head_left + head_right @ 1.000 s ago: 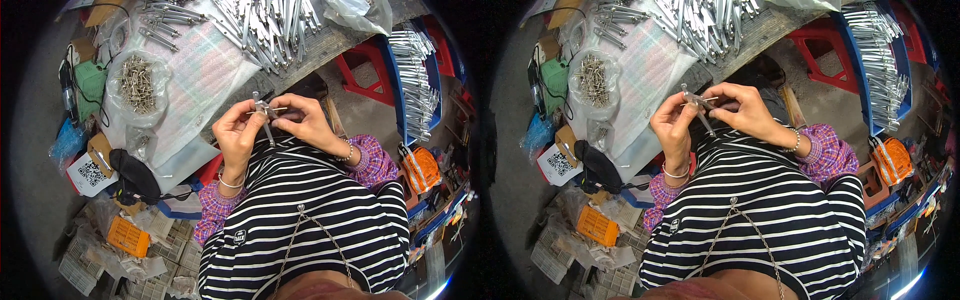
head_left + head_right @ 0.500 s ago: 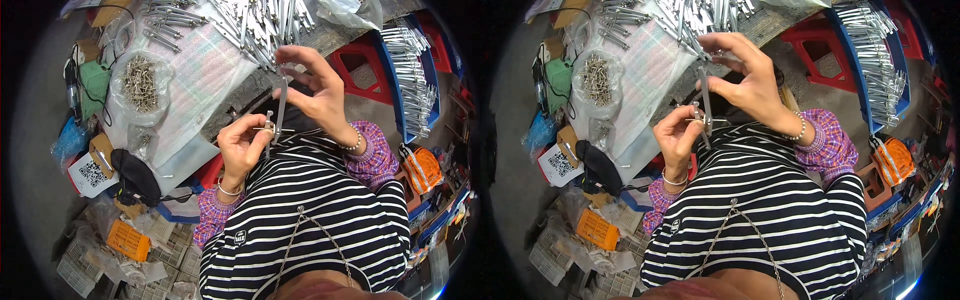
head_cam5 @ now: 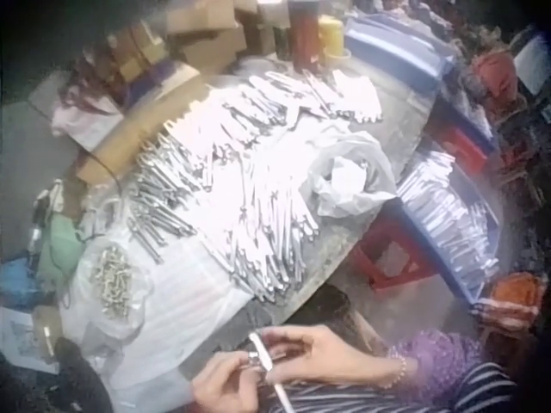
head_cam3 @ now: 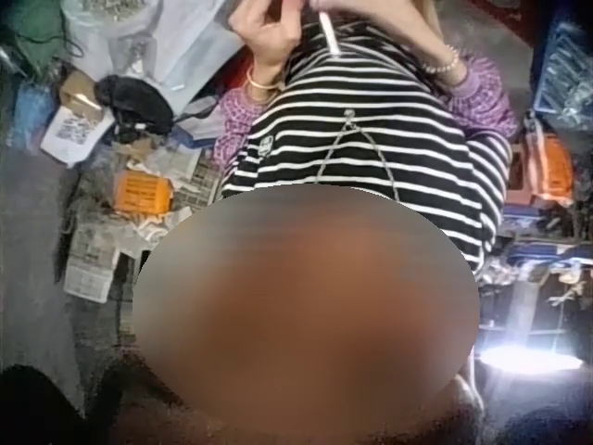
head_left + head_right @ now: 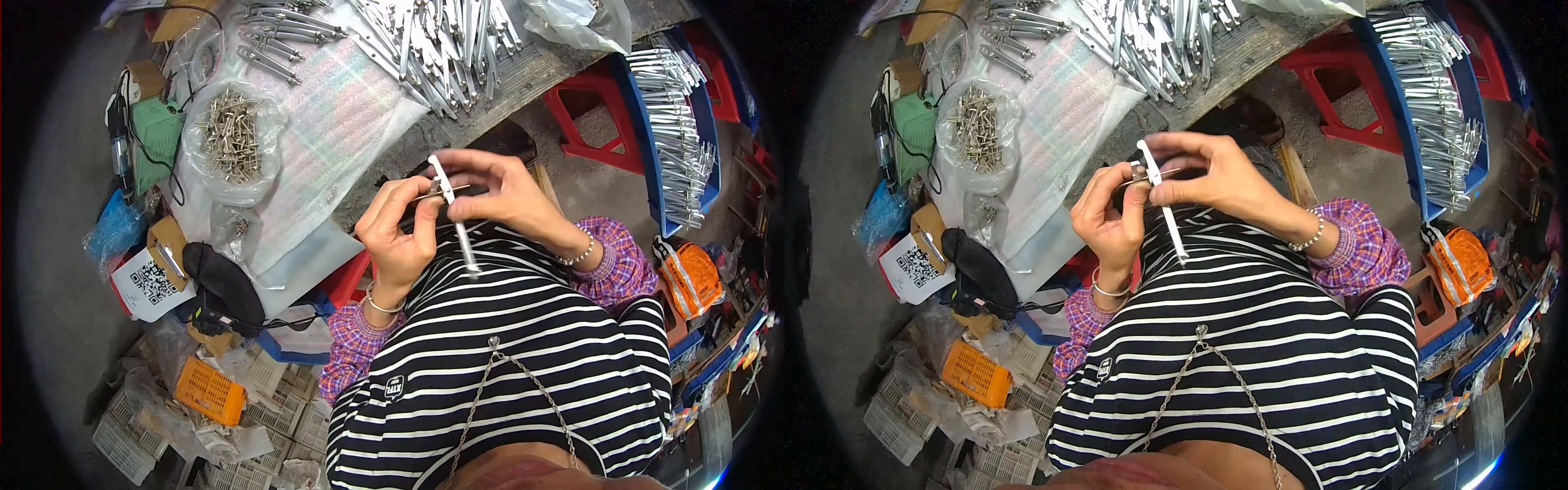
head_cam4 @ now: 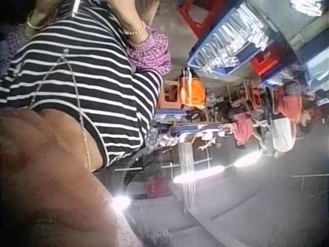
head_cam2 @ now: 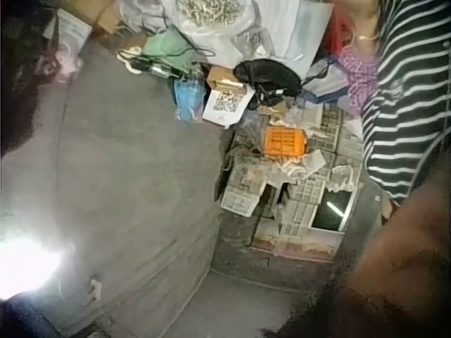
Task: Manually assembling small metal hardware components at a factory workstation.
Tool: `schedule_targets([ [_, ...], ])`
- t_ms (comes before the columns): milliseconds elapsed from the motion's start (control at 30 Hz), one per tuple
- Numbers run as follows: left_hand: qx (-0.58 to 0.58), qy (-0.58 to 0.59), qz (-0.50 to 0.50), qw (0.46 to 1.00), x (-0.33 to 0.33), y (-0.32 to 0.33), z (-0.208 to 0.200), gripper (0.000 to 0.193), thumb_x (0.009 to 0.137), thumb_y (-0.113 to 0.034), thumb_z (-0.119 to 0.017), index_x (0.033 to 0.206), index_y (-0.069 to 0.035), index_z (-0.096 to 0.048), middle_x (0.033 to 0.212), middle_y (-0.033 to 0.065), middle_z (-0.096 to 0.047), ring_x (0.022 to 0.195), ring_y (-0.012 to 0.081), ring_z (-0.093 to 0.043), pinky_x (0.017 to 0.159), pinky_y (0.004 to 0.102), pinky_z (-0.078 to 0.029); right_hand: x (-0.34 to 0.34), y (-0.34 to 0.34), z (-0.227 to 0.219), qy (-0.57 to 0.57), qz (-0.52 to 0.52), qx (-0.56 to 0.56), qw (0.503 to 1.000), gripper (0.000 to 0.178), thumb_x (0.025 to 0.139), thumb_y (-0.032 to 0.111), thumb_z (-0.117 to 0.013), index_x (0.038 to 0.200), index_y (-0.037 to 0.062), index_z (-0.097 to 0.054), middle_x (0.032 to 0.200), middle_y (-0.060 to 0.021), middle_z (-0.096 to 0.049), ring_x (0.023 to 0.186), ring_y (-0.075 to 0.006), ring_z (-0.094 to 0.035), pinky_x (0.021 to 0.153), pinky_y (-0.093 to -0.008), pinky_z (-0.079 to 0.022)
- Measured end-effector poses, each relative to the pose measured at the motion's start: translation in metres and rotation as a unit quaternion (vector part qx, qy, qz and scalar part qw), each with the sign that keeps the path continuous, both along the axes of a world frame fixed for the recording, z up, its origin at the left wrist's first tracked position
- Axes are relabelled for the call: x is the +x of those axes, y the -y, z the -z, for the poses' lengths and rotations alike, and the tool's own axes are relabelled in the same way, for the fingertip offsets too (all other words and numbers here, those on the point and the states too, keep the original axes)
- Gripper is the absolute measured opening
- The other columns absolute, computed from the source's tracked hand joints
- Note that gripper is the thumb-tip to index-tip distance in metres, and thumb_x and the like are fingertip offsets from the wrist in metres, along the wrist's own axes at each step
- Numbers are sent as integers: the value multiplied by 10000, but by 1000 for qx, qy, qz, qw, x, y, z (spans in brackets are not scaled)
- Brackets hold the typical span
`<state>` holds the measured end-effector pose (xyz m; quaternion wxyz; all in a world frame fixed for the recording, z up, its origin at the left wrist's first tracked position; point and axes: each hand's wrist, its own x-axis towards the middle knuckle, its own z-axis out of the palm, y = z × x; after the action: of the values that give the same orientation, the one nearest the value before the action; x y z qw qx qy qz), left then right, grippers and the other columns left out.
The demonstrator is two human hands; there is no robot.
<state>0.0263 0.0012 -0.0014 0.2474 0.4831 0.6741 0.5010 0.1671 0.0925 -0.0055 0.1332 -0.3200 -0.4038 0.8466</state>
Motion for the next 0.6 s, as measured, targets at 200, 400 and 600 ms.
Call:
schedule_targets([
  [200,-49,161,-40,985,4,2,1,151,732,63,-619,881,53,-602,789,66,-615,674,104,-571,621,210,-457,0,21,16,13,49,12,999,260,764,13,-659,1006,-52,-588,938,-59,-617,840,-98,-582,710,-212,-485],
  [400,-81,285,-17,955,3,0,-3,243,777,72,-609,1017,68,-568,914,81,-607,811,110,-589,728,213,-475,-3,27,24,7,89,51,995,247,779,-18,-632,1016,-32,-565,925,-38,-590,846,-77,-563,709,-197,-471],
  [600,-77,350,-52,932,0,1,1,269,767,85,-608,1030,81,-550,935,100,-604,840,125,-589,766,247,-490,3,27,22,-7,29,25,999,251,781,-6,-629,1020,-28,-556,886,-39,-600,803,-62,-563,688,-182,-463],
])
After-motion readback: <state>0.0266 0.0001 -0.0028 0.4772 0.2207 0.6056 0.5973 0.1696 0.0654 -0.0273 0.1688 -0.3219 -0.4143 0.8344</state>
